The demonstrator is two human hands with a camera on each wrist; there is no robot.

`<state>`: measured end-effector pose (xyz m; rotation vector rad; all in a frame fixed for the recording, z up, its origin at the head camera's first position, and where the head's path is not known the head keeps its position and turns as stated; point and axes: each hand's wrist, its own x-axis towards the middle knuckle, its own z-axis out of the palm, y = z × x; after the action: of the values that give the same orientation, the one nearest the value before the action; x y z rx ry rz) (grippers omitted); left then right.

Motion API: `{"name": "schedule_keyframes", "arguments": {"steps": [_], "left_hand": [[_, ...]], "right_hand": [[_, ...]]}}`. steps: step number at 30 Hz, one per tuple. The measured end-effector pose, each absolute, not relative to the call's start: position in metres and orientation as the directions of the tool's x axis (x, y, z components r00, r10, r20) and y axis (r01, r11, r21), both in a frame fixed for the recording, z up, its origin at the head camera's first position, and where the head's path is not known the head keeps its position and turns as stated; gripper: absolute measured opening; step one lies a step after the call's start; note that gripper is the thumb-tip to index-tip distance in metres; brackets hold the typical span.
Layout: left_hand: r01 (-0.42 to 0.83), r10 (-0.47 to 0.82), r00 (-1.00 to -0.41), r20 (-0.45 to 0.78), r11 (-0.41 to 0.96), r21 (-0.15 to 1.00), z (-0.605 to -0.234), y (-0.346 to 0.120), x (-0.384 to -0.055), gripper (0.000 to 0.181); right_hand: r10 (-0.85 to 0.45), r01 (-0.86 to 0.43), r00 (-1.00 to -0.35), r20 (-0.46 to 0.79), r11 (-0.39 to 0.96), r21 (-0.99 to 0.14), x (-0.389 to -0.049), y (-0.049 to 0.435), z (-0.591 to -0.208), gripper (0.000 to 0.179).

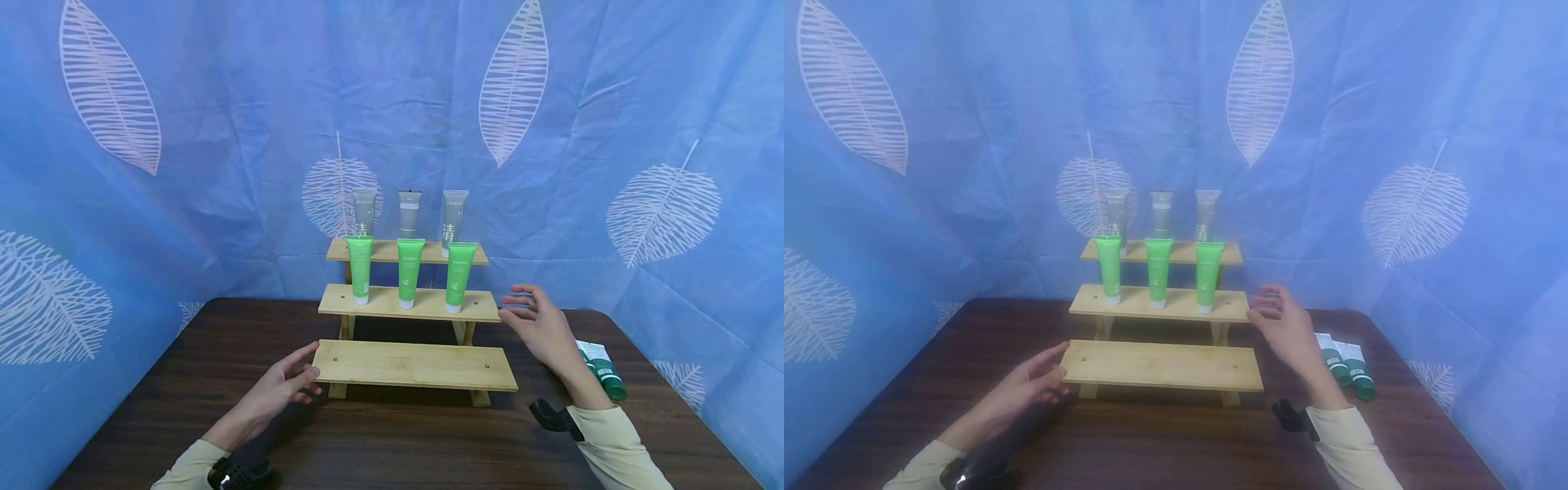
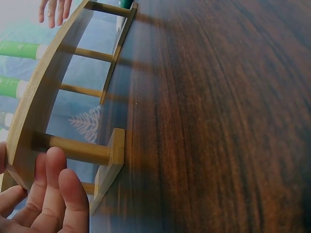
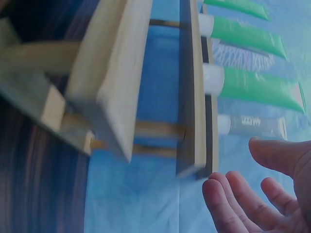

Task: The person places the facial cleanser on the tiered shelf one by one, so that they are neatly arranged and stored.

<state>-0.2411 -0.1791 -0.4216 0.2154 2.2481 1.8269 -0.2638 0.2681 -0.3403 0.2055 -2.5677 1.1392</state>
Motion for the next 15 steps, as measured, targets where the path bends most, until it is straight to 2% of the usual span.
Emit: {"name": "schedule_keyframes", "arguments": {"steps": [9, 15], "left_hand": [[-0.025, 0.272, -0.959, -0.082, 0.206, 0.978, -0.421, -0.179, -0.241, 0.07], [-0.031, 0.269, -0.959, -0.085, 0.2, 0.979, -0.422, -0.18, -0.241, 0.069]], "right_hand": [[0.021, -0.222, -0.937, 0.348, 0.733, -0.643, -0.249, 0.311, -0.341, 0.062], [0.023, -0.214, -0.942, 0.334, 0.725, -0.654, -0.246, 0.345, -0.339, 0.068]]}}
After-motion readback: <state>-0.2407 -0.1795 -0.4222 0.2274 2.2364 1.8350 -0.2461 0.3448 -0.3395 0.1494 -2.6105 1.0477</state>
